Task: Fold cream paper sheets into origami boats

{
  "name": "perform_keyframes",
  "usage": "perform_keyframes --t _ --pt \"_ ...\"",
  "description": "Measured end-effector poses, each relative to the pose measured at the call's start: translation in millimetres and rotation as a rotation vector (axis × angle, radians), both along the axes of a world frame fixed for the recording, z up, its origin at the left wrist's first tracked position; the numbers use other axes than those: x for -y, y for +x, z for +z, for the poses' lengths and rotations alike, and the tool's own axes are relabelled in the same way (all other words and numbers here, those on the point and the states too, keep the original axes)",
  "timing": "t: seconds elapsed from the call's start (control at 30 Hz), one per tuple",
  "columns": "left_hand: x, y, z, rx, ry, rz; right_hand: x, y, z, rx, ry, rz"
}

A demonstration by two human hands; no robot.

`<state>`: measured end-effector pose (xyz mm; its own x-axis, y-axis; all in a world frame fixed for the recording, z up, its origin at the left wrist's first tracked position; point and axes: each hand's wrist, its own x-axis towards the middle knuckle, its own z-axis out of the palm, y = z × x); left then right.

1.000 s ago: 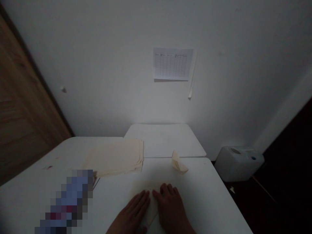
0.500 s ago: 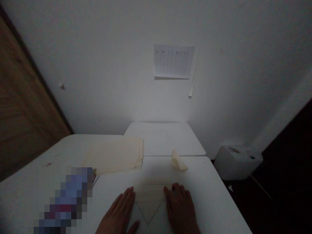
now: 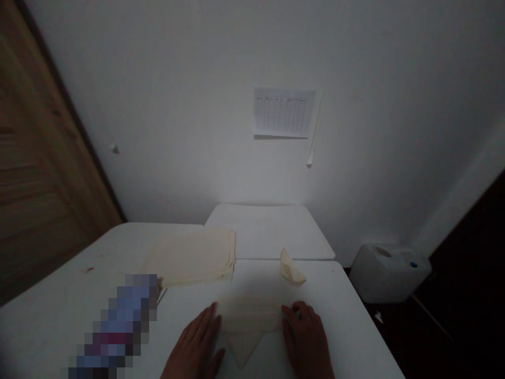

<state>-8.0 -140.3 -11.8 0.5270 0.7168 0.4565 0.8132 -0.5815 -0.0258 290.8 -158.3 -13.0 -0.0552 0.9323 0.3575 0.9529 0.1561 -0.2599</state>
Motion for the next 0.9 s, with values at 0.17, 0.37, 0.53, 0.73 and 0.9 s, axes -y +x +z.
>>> perform_keyframes --t 0.17,0.37,0.53,0.73,0.9 --pt "-14 8 11.3 0.178 -0.028 -0.001 -13 -1 7.0 -0.101 -0.013 0.037" --pt "-50 17 29.7 0.203 -0.311 -0.13 -35 -16 40.3 -0.138 -0.133 0.209" --pt "-74 16 50.2 0.101 -0.586 -0.112 -54 -25 57.1 -0.096 -0.3 0.295" --pt "-86 13 47.1 0.122 -0.663 -0.107 -68 -28 50.8 -0.068 -0.391 0.324" --pt "-88 12 38.2 0.151 -0.693 -0.099 -74 -27 49.1 -0.054 -0.416 0.344"
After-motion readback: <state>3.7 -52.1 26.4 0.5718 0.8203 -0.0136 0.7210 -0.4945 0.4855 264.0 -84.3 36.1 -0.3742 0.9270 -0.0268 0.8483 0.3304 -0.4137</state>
